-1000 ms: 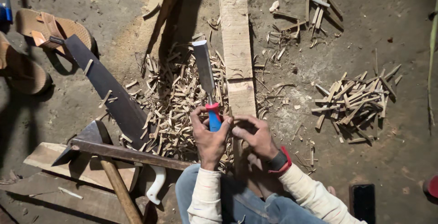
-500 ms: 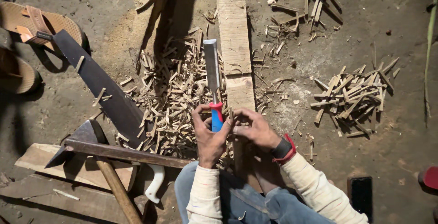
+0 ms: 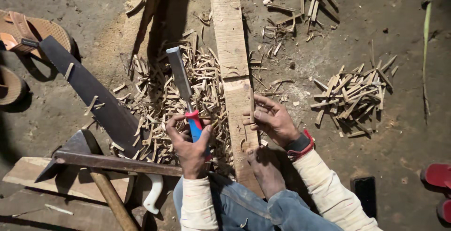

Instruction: The person uses a chisel to carve a rectangular wooden plank, repeatedly scraping the surface to remove shavings. They occasionally pause to apply glue from a small tube to the wood and continue carving.

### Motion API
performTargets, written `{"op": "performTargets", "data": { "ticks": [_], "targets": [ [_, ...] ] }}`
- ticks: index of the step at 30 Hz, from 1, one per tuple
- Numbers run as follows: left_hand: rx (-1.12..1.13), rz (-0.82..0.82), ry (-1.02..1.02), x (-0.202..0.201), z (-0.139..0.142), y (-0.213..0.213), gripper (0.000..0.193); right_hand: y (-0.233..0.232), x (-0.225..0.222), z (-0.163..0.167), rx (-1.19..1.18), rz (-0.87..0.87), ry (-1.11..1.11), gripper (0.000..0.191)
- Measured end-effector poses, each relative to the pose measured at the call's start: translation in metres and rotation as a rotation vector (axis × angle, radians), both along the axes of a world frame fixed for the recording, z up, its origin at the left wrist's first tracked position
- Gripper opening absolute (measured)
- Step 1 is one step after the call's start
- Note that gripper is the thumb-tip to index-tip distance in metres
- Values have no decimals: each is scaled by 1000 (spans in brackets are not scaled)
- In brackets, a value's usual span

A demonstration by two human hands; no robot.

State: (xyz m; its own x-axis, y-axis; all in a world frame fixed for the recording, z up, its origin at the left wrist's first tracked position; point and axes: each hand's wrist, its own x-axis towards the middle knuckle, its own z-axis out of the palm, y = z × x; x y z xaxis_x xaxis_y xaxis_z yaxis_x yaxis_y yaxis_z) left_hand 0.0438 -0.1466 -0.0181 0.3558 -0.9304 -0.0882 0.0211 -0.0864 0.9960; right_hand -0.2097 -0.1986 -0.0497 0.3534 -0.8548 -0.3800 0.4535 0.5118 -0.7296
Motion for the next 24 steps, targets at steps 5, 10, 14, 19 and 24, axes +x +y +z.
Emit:
{"op": "performTargets", "data": {
  "ticks": [5, 10, 14, 19, 24],
  "targets": [
    [51, 4, -55, -10, 0, 6, 63, 5, 2, -8, -9, -6, 12, 61],
    [96, -2, 113, -21, 10, 27, 69, 5, 16, -26, 80, -67, -22, 55],
    [165, -1, 237, -33, 19, 60, 74, 6, 31, -35, 172, -154, -173, 55],
    [219, 8, 440, -47, 20, 99, 78, 10, 37, -38, 113, -160, -79, 57],
    [182, 6, 312, -52, 11, 124, 80, -3, 43, -48, 43, -150, 120, 46]
  ]
}}
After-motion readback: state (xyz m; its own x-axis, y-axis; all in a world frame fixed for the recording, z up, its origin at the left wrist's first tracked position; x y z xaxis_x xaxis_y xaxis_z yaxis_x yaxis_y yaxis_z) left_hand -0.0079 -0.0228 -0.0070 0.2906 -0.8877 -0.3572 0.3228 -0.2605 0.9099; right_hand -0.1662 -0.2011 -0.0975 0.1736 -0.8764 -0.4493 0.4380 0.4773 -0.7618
